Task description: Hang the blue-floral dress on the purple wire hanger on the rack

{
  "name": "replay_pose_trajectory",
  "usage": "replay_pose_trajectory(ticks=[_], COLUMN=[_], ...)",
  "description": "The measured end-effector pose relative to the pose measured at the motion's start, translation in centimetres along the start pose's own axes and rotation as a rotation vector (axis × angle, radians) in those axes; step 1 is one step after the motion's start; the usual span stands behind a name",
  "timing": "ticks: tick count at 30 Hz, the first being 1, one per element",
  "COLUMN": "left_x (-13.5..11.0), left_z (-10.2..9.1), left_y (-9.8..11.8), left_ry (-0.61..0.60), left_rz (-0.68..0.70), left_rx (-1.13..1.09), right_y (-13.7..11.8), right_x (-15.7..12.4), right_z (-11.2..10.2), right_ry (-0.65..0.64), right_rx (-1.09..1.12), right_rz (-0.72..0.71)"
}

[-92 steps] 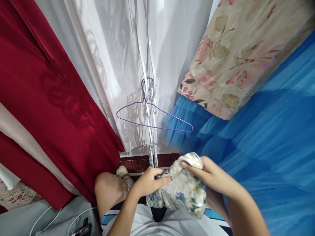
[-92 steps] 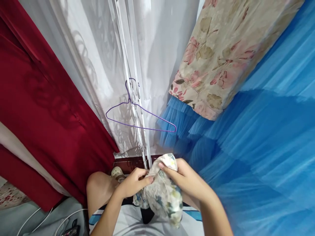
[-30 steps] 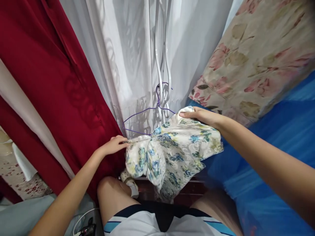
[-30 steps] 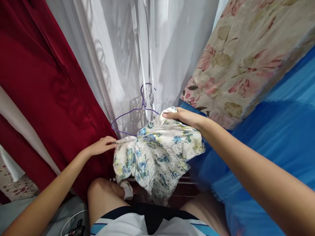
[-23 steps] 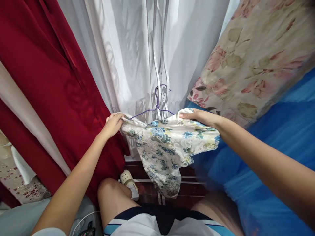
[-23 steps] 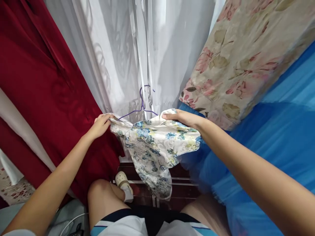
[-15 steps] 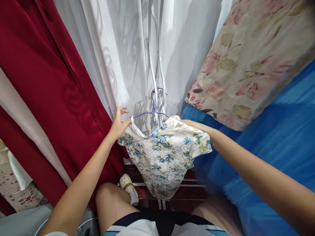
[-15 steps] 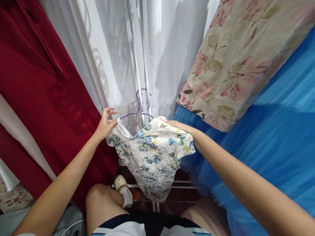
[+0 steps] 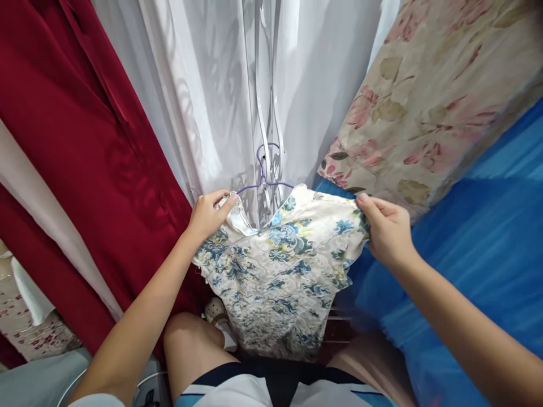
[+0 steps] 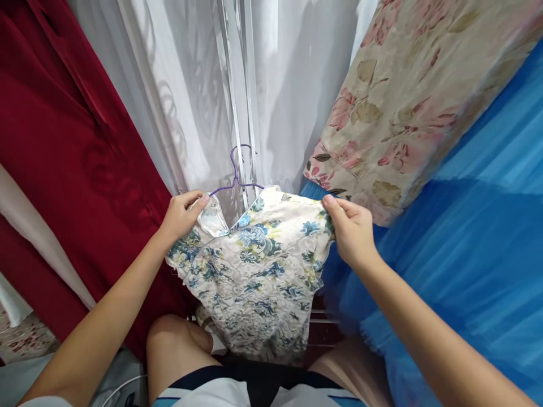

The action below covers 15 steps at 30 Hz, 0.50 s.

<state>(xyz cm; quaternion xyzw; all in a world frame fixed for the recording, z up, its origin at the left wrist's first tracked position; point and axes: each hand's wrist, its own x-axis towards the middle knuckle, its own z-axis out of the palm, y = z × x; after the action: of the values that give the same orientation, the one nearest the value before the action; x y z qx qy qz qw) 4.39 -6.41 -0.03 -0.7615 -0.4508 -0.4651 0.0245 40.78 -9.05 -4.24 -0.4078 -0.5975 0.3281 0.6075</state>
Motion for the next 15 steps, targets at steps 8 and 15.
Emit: replay_pose_trajectory(ticks=[8,15], left_x=[0.1,-4.8], left_z=[1.7,3.6], left_y=[-3.5,-3.4], left_ry=[0.16,0.227], left_rz=[-0.214,-0.538], left_rx=[0.042,-0.502], right_y=[-5.8,-6.0], right_x=[-0.9,-7.6], right_z=[4.6,6.6], right_ry=[-0.165,-0.744], right_rx=[-0.027,-0.31], right_rz=[-0.02,-0.278])
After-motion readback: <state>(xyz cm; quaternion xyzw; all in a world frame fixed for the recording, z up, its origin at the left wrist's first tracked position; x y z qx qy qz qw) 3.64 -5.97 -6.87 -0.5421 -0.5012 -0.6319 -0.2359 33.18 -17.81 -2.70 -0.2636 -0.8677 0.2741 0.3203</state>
